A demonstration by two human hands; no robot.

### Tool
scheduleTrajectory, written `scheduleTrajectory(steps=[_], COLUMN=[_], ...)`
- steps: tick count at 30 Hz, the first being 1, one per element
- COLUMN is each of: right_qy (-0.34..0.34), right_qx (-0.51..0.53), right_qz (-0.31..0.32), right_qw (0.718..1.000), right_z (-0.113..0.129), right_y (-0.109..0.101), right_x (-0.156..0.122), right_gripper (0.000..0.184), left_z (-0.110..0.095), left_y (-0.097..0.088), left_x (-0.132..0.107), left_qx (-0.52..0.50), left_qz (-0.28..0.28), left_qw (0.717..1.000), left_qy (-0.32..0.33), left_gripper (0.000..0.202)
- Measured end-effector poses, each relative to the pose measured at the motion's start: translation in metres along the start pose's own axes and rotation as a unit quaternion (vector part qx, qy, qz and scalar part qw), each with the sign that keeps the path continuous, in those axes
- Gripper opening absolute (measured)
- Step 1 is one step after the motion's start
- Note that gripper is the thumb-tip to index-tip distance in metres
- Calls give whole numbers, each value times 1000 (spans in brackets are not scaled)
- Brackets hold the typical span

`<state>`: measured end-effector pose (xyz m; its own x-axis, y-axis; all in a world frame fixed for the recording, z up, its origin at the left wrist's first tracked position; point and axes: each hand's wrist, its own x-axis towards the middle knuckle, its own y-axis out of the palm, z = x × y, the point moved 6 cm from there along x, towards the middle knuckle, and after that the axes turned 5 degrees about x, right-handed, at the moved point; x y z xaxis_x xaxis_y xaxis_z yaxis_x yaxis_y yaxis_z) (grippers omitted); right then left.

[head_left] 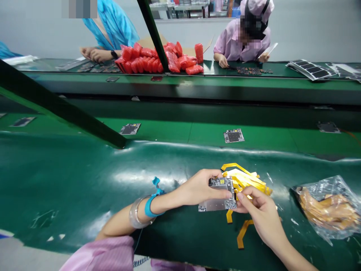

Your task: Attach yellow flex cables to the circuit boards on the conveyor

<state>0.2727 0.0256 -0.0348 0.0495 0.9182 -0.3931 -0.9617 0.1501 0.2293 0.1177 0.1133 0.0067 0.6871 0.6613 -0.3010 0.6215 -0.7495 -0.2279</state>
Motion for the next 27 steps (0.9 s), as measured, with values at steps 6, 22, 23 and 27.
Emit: scheduleTrajectory(steps=[6, 22, 23, 27], right_qy=[10, -4, -1, 2], right_qx=[-12, -13, -15, -19], right_qz=[-5, 18, 20, 18], right_qw=[1000, 1000, 1000, 1000], right_z=[1, 2, 1, -2], right_y=[0, 2, 1, 1], right_x=[-1, 0, 0, 1], right_gripper=[43, 39, 39, 41], left_z=[1, 3, 4, 5], left_y=[0, 1, 1, 0], left_x=[-1, -1, -1, -1], left_qx=[-4, -5, -7, -2], left_qz=[1, 1, 2, -1], left_qw=[1000, 1000, 999, 1000], left_qy=[-12, -31, -34, -30], left_gripper=[33, 35, 34, 34])
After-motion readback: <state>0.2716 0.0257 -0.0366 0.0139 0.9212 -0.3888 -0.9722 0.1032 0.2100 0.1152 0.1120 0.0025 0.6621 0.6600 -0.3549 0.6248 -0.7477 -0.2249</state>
